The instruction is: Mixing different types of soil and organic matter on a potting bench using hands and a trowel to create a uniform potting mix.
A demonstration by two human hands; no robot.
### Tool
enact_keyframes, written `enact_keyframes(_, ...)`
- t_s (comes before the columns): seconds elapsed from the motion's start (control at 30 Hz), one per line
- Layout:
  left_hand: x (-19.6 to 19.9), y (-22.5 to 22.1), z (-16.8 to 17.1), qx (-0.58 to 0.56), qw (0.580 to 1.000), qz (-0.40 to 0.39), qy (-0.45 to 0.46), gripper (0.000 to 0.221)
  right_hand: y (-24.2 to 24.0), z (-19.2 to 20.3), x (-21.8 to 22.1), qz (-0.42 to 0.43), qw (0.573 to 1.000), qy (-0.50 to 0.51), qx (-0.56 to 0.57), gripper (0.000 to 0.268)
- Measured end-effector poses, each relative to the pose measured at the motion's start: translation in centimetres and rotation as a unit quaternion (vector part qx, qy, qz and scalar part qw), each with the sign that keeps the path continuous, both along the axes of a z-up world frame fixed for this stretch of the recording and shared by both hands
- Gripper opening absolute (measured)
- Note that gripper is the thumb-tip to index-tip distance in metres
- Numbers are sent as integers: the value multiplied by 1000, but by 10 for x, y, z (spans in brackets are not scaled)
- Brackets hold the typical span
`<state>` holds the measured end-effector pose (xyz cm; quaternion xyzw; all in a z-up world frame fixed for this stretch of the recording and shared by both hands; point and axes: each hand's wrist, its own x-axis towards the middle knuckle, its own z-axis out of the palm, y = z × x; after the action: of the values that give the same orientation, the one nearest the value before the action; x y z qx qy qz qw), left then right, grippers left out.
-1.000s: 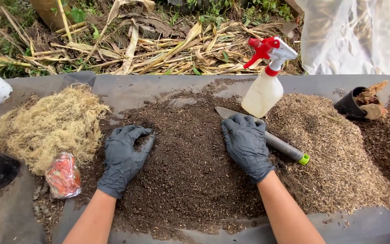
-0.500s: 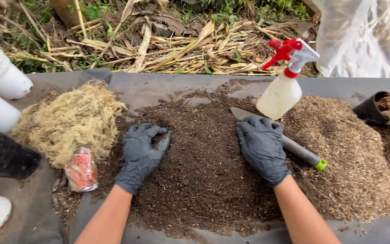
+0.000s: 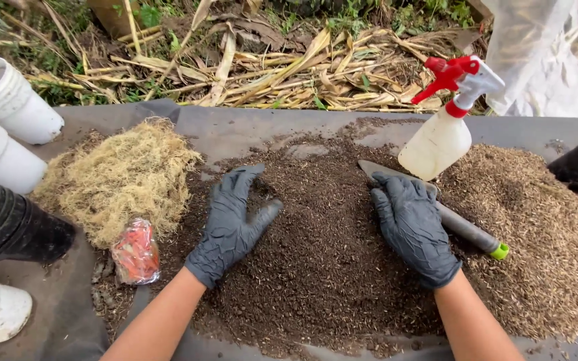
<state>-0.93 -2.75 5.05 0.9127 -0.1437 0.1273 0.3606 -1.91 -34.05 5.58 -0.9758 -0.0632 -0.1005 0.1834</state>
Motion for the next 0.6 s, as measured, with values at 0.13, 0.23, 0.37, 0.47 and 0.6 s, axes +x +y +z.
enact_keyframes(0.13,-19,-24,31,1,992,-95,81,106,45,50,-12,80,986,129,66,75)
enact_keyframes(0.23,-15,-31,22,226,965,-110,79,92,56,19,-3,133,980,137,-55,71)
enact_keyframes(0.37,-8,-20,36,186,974,-119,45,74,54,72,-5,159,966,205,-9,58)
enact_keyframes(0.47,14,-6,46,-49,988,-128,73,44,38,76,7,114,976,186,7,49)
enact_keyframes(0.6,72,-9,25,91,991,-52,86,31,0,21,27,4,992,121,-33,50)
